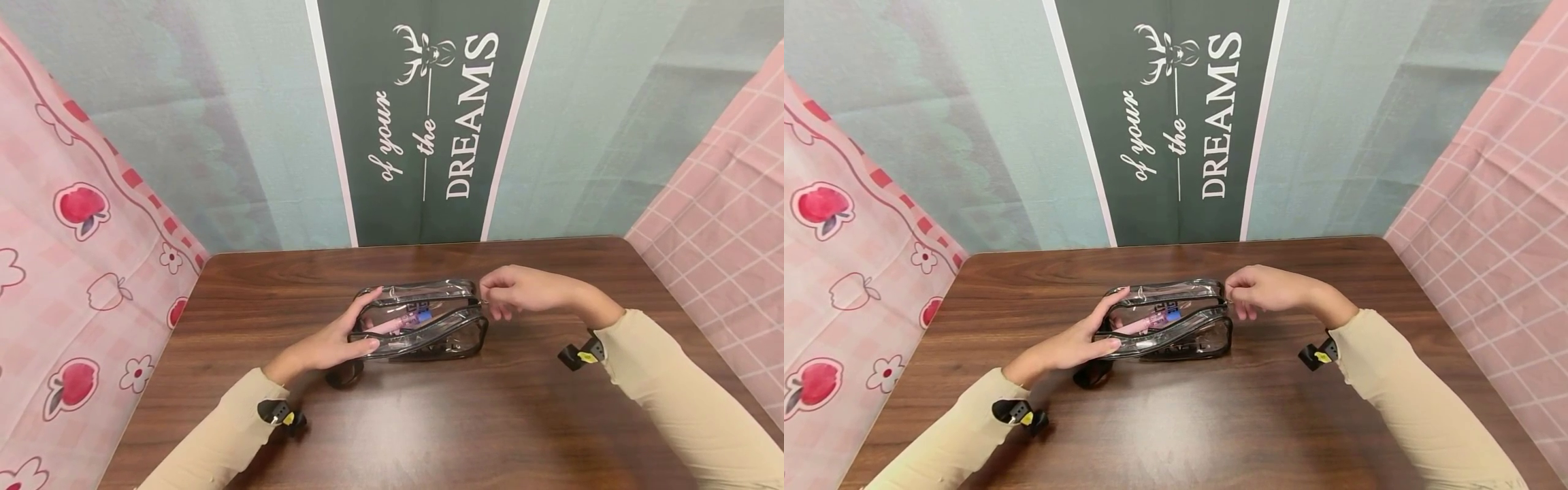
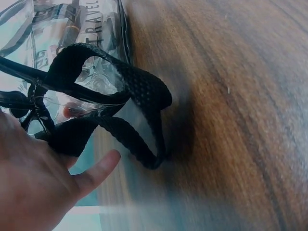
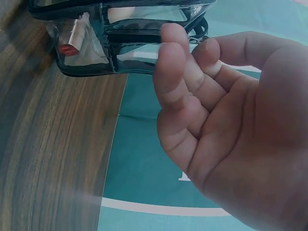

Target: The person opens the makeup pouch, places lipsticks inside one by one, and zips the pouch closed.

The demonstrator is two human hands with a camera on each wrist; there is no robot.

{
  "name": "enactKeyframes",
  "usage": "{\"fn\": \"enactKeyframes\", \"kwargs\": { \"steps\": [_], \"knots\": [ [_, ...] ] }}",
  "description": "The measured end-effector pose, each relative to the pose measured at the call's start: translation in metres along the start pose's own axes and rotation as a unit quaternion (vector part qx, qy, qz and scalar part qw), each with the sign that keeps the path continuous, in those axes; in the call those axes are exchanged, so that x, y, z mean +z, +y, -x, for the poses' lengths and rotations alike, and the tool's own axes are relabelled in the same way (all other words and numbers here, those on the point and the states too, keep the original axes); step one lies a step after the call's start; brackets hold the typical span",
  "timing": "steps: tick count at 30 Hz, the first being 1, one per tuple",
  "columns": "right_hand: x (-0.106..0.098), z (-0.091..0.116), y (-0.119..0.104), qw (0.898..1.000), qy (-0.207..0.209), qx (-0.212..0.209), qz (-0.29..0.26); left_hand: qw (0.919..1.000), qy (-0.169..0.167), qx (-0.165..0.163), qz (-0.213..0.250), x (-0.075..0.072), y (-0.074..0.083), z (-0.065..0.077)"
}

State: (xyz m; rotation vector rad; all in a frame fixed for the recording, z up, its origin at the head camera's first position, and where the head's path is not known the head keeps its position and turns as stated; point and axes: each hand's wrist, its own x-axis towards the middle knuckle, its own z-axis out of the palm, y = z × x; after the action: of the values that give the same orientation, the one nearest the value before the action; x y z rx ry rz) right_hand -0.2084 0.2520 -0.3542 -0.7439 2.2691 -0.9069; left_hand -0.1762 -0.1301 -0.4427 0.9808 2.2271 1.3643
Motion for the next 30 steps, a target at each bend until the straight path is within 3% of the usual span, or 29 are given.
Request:
{"fn": "enactKeyframes", "kwargs": {
  "steps": [11,30],
  "knots": [
    [0.001,-0.003,-0.006,0.999,0.016,-0.030,0.013,1.0000,0.000,-0.004,-0.005,0.000,-0.001,-0.001],
    [0.002,-0.011,-0.025,0.996,-0.002,-0.058,0.067,0.9999,0.001,-0.011,-0.007,0.000,0.002,-0.001]
  ]
}}
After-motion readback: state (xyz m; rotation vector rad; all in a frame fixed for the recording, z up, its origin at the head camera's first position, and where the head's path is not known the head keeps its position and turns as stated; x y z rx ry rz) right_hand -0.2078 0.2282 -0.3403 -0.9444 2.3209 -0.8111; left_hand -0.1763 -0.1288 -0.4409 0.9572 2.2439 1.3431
